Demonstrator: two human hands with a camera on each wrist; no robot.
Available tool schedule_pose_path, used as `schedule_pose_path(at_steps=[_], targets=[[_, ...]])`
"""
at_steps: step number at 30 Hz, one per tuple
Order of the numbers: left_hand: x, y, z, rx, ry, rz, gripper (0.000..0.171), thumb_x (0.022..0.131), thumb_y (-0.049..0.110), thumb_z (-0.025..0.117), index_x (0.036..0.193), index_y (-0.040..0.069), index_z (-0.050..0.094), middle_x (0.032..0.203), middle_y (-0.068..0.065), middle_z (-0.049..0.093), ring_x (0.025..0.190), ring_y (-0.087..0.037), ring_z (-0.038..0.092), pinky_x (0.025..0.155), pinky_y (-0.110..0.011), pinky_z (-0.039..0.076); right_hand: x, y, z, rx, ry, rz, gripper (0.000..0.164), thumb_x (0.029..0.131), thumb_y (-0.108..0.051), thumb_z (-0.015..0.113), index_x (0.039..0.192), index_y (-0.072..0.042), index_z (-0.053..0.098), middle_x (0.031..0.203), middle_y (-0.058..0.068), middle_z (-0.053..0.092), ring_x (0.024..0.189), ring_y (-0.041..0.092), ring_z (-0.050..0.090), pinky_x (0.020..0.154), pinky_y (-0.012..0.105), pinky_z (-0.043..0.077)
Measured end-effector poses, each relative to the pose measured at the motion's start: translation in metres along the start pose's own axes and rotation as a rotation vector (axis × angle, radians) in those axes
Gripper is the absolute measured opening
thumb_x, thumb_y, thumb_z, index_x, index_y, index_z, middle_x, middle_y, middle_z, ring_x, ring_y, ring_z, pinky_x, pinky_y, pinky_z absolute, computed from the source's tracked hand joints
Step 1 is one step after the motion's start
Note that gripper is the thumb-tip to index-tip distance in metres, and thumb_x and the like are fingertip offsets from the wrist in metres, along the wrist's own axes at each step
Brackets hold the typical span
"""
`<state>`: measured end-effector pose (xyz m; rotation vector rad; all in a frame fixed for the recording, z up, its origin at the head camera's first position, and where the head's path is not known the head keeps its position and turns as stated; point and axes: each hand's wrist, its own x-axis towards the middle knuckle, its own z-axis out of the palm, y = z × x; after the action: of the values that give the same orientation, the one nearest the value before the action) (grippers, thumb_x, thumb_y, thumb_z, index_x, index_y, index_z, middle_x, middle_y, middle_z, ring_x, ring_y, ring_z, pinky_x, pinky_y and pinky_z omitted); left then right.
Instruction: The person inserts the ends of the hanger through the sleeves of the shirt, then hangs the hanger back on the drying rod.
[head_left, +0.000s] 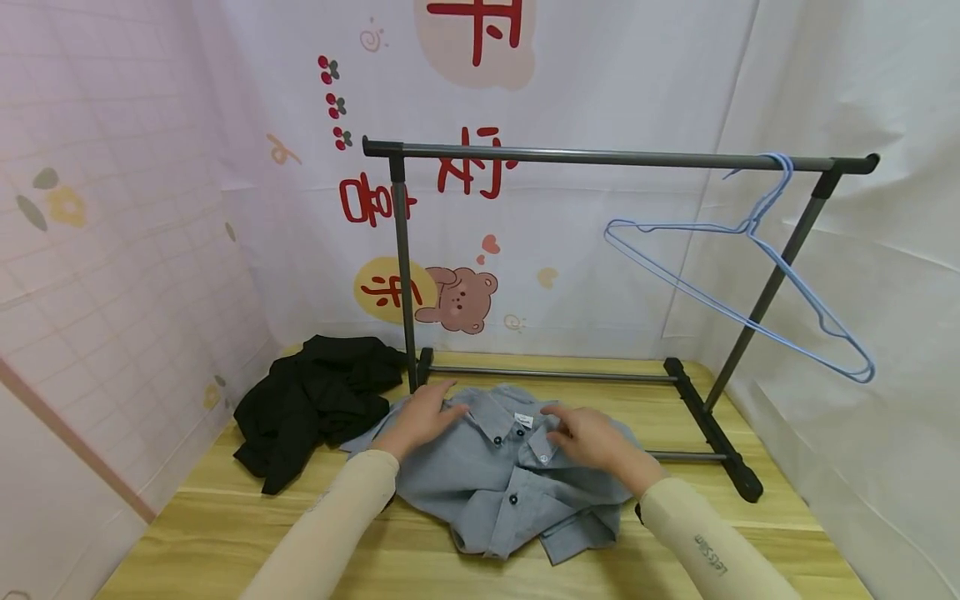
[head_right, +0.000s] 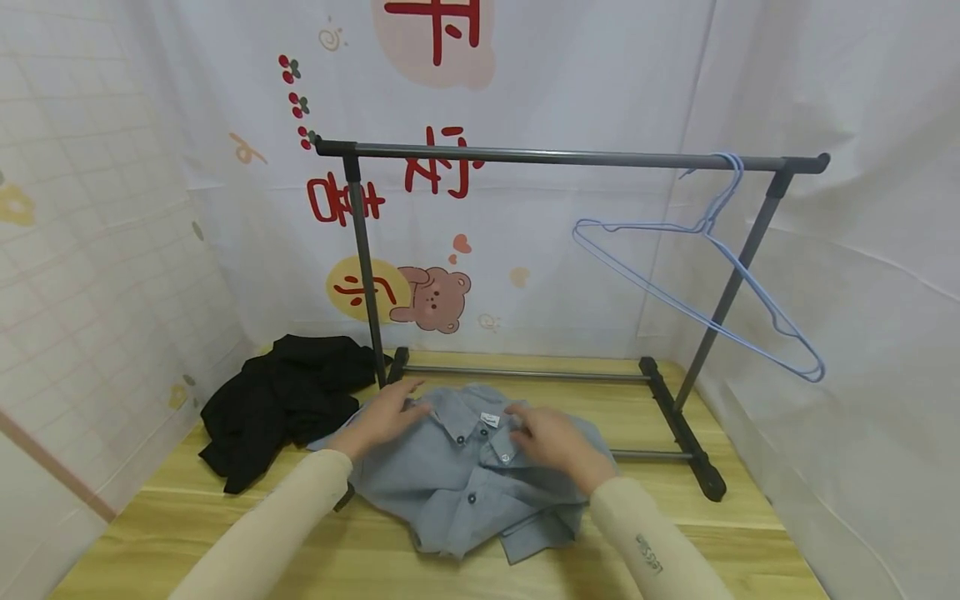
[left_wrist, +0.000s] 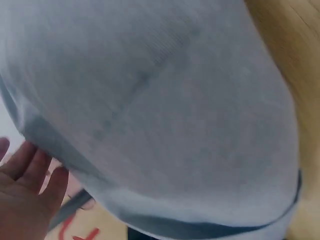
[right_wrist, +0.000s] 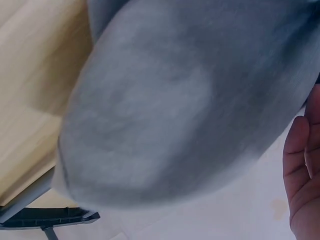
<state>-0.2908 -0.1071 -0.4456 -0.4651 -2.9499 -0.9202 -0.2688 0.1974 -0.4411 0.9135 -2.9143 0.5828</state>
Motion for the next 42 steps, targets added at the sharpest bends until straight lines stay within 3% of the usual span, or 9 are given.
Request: schedule_pose_path(at_steps=[5,11,15,19,24,28,34,39,42], targets=[[-0.003,-0.006,-0.006,-0.039,-0.019,-0.053,0.046,0.1,0.034,0.061,0.137,0.007,0.058,0.129,-0.015,0.062,0.118,-0.033,0.058,0.099,-0.051,0.044,-0.004,0.006,-0.012,-0.045,0.062,0.074,0.035,0.097,-0.014,0.064,0.132,-0.009,0.061,0.082,-0.006,0.066,0.063,0.005,0.054,0.06,0.032,0.046],[-0.006,-0.007,-0.008,0.081,0.016,0.042,0.022,0.097,0.029,0.066,0.11,0.013,0.076,0.094,0.0,0.067,0.084,-0.018,0.06,0.076,-0.04,0.05,-0.007,0.02,-0.036,-0.018,0.205,0.139,0.033,0.098,-0.014,0.062,0.13,-0.003,0.061,0.092,0.003,0.066,0.073,0.015,0.062,0.063,0.037,0.051],[-0.008,-0.01,-0.005,0.153,0.1,0.16,0.012,0.094,0.022,0.071,0.098,0.016,0.079,0.087,0.002,0.065,0.081,-0.019,0.056,0.074,-0.038,0.048,-0.013,0.028,-0.063,-0.047,0.419,0.143,0.03,0.098,-0.013,0.063,0.125,0.0,0.063,0.108,0.016,0.066,0.09,0.034,0.066,0.068,0.048,0.052],[-0.008,-0.012,-0.003,0.164,0.147,0.245,0.011,0.093,0.013,0.07,0.1,0.01,0.079,0.094,-0.004,0.068,0.091,-0.025,0.059,0.083,-0.042,0.05,-0.019,0.035,-0.097,-0.096,0.69,0.134,0.029,0.095,-0.01,0.065,0.121,0.002,0.066,0.117,0.023,0.061,0.1,0.043,0.06,0.075,0.057,0.048],[-0.008,-0.01,-0.001,0.082,0.091,0.187,0.016,0.093,0.005,0.064,0.102,0.008,0.078,0.099,-0.005,0.07,0.097,-0.025,0.063,0.089,-0.044,0.05,-0.027,0.039,-0.147,-0.193,1.021,0.096,0.027,0.09,-0.005,0.063,0.113,0.009,0.067,0.115,0.027,0.062,0.106,0.049,0.056,0.085,0.058,0.043],[-0.007,-0.008,0.0,0.05,0.054,0.104,0.018,0.097,0.018,0.062,0.107,0.013,0.077,0.101,0.0,0.069,0.099,-0.021,0.062,0.091,-0.043,0.049,-0.041,0.044,-0.187,-0.201,1.143,0.203,0.03,0.096,-0.01,0.053,0.115,0.009,0.066,0.12,0.028,0.061,0.113,0.049,0.051,0.093,0.059,0.036],[-0.009,-0.003,-0.001,0.075,0.005,0.098,0.031,0.102,0.032,0.056,0.081,0.016,0.071,0.07,0.002,0.055,0.07,-0.015,0.053,0.068,-0.037,0.043,-0.06,0.06,-0.235,-0.154,1.12,0.502,0.042,0.104,-0.019,0.037,0.118,0.007,0.067,0.115,0.029,0.063,0.112,0.048,0.053,0.089,0.058,0.035],[-0.012,0.001,0.0,0.075,-0.029,0.144,0.028,0.099,0.023,0.063,0.073,0.015,0.07,0.067,0.003,0.048,0.062,-0.013,0.045,0.06,-0.032,0.037,-0.075,0.074,-0.257,-0.036,0.811,0.663,0.051,0.105,-0.024,0.027,0.13,0.008,0.059,0.127,0.032,0.057,0.116,0.049,0.05,0.079,0.05,0.036],[-0.014,0.002,0.001,0.089,-0.02,0.153,0.018,0.097,0.021,0.065,0.087,0.015,0.078,0.075,0.003,0.053,0.067,-0.013,0.047,0.064,-0.033,0.04,-0.081,0.084,-0.262,0.113,0.604,0.635,0.059,0.106,-0.033,0.026,0.133,0.011,0.054,0.106,0.005,0.072,0.117,0.047,0.046,0.083,0.047,0.038]])
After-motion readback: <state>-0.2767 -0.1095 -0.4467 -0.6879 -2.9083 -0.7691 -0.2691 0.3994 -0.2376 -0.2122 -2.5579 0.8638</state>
